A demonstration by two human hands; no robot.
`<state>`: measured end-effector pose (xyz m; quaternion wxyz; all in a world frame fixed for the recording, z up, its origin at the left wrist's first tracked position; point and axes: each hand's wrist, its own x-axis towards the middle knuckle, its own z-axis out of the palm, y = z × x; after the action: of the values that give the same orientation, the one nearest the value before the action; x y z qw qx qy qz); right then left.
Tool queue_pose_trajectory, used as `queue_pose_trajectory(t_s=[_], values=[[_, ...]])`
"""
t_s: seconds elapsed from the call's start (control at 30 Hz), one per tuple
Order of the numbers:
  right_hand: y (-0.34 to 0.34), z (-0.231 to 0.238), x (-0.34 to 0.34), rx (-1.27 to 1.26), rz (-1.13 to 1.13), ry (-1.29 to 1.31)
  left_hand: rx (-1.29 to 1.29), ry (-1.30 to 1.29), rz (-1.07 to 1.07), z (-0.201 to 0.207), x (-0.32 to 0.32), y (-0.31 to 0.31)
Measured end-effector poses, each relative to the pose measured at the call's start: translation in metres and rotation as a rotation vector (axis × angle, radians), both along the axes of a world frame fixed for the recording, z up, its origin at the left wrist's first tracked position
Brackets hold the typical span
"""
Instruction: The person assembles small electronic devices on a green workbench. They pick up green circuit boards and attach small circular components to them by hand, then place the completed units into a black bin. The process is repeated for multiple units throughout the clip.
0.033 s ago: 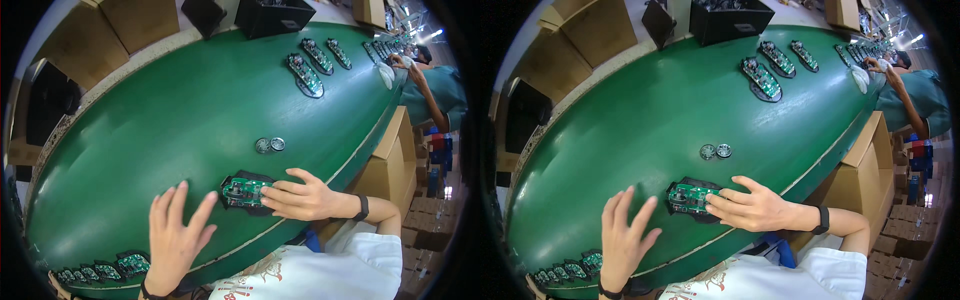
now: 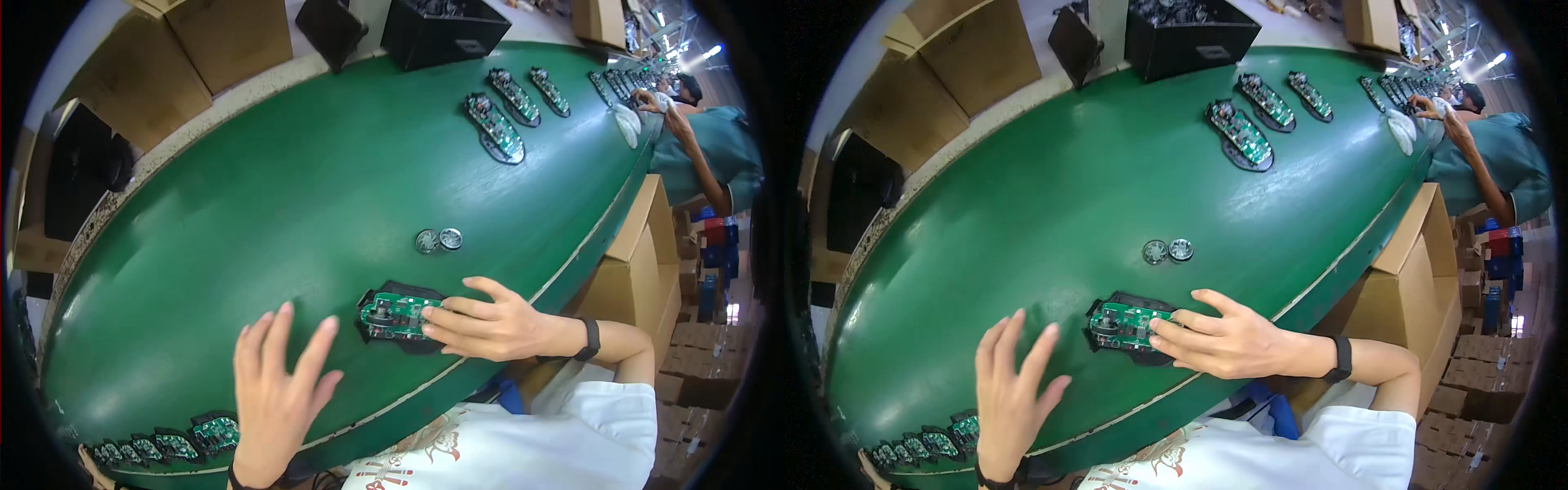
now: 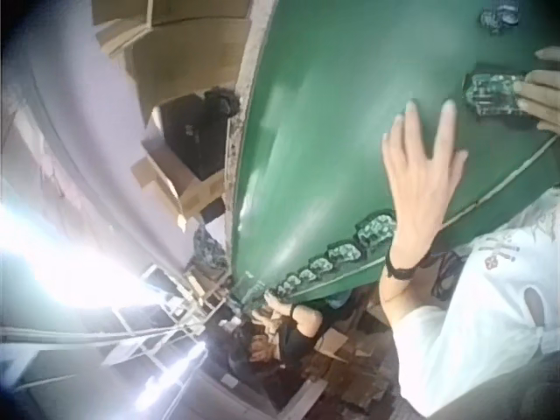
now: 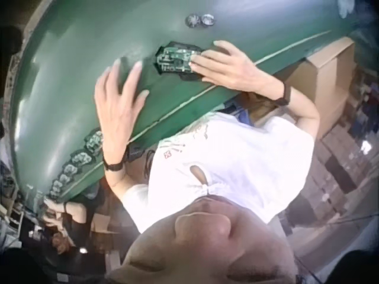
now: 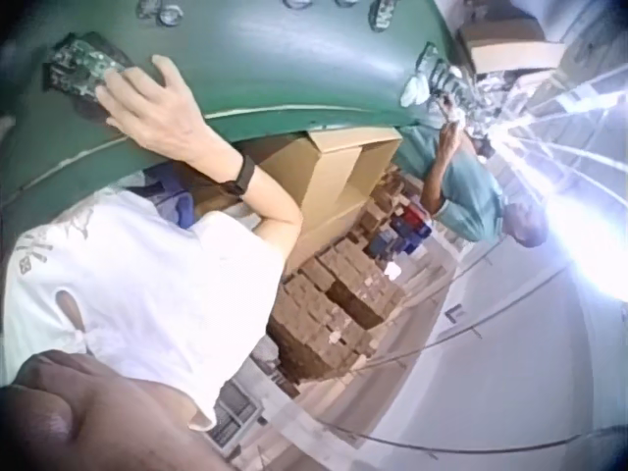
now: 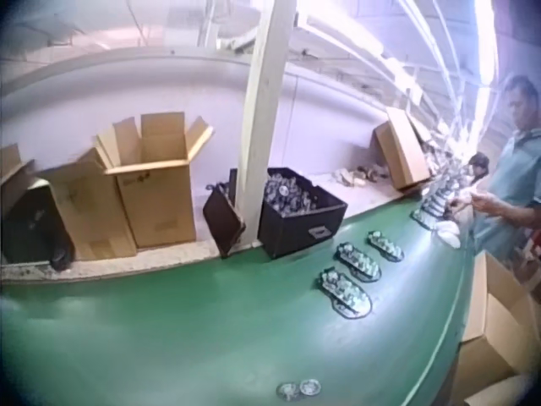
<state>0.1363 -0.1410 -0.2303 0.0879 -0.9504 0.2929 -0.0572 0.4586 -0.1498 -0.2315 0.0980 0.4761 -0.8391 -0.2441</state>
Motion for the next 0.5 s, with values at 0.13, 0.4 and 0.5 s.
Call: queue_pose_trajectory(t_s=[0.13, 0.4, 0.5], values=[[-0.012, -0.004, 0.018, -0.061, -0.010, 0.031, 0.081, -0.040, 0.212, 0.004, 0.032, 0.015], [-0.068, -0.021, 0.067, -0.149, -0.009, 0.057, 0.084, -0.278, 0.424, 0.028, 0.090, 0.066], [-0.095, -0.030, 0.066, -0.196, -0.107, 0.194, 0.229, -0.420, 0.529, 0.024, 0.095, 0.087]])
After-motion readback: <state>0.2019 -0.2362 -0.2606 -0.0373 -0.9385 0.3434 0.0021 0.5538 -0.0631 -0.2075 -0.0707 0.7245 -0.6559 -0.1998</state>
